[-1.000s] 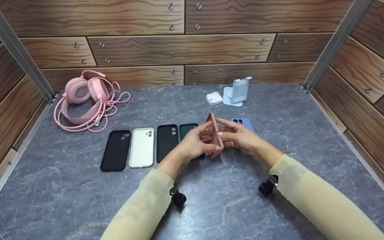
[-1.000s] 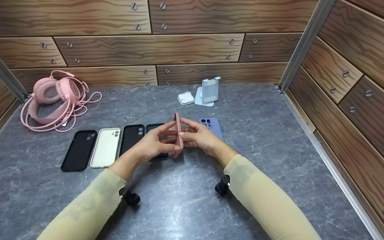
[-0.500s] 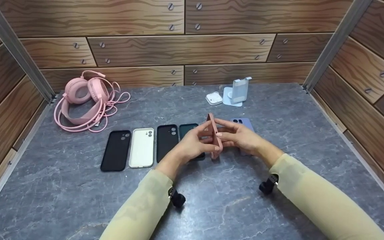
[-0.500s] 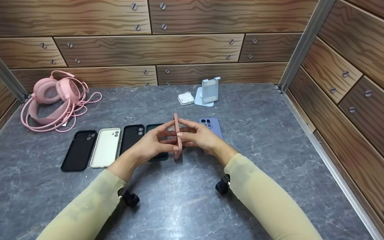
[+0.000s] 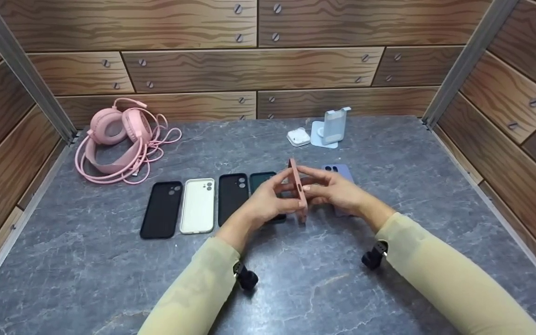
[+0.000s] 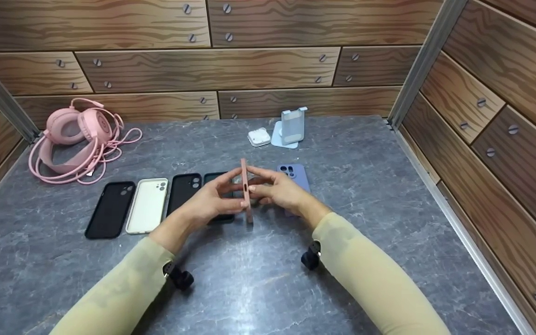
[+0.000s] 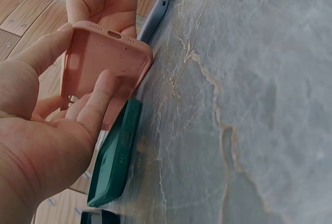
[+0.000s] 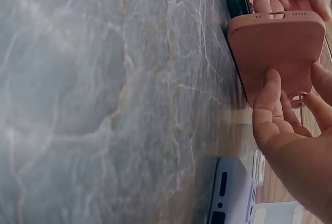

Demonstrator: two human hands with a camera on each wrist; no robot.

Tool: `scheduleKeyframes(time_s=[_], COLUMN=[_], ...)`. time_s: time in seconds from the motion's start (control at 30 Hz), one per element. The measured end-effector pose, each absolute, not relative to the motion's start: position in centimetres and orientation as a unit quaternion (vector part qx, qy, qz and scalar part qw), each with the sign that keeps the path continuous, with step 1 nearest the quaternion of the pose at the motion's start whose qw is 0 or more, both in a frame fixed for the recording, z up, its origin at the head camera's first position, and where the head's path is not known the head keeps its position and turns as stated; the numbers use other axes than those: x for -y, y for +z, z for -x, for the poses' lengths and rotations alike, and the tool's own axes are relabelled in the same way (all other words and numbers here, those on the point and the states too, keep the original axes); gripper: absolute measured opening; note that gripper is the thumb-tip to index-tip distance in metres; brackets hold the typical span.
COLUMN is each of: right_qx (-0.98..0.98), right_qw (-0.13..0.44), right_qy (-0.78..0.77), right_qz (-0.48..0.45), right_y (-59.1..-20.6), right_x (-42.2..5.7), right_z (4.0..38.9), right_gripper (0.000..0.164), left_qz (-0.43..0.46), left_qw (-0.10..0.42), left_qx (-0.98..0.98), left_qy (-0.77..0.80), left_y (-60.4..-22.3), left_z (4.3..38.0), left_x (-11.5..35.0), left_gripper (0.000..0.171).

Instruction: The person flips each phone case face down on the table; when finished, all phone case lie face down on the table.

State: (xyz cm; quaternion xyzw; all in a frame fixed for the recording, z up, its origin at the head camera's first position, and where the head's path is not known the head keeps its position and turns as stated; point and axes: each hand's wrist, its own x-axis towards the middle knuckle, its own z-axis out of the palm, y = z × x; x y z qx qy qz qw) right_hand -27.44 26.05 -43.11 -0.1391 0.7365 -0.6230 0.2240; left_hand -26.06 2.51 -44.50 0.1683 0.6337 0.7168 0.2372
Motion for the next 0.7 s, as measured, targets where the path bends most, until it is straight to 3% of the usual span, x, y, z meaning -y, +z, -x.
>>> scheduleKeyframes(time_s=[0.33,0.7], right_qx=[-0.776,-0.797], right_qw=[0.200,0.184], right_qy=[-0.580,-0.555], right_qz=[0.143,0.152], right_y=[-43.06,-43.47], right_x=[-25.52,-25.02], right_z=[27.62,27.53], right_gripper=[0.065,0.063], left_qz=[-0.134,-0.131], left_qw=[0.234,0.251], left_qx=[-0.600,-0.579], left_qy=[0.753,0.765], left_y=[-44.52,-44.47], left_z=[26.05,26.21], left_x=[-2.33,-1.94], left_gripper=[0.084,0.094])
